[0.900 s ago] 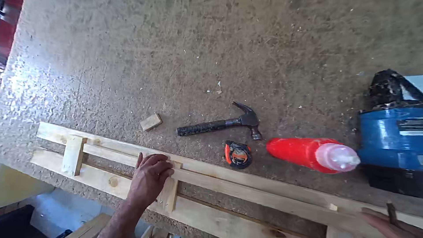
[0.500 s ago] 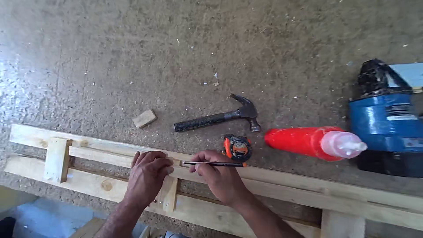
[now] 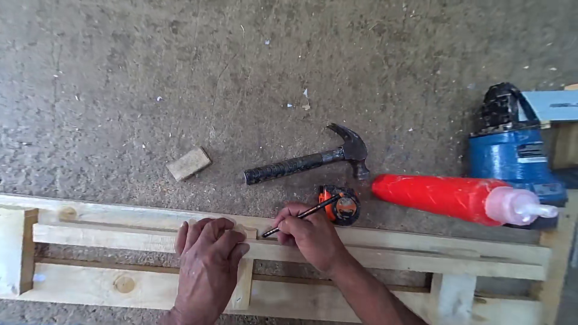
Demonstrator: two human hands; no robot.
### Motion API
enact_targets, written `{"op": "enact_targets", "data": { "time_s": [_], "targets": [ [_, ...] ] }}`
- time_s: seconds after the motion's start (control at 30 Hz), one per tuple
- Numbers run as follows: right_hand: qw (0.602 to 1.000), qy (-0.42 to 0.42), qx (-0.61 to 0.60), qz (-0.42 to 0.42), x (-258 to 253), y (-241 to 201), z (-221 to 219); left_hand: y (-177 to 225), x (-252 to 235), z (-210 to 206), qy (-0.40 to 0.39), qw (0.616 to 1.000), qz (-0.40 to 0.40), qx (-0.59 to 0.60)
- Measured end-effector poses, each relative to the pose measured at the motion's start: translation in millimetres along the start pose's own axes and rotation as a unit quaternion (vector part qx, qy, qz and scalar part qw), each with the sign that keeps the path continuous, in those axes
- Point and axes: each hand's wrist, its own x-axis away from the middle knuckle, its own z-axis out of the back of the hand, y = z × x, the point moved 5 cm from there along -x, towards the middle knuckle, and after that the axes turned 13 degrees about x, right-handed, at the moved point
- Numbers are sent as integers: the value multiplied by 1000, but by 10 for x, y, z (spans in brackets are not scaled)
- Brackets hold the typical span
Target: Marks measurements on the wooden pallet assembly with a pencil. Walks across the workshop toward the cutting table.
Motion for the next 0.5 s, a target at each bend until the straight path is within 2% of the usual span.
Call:
{"op": "enact_targets", "data": {
  "time_s": [0.5],
  "targets": [
    [1000, 1, -4, 8, -37, -31, -3, -47, -18, -18, 11, 1000, -23, 14]
  ]
}}
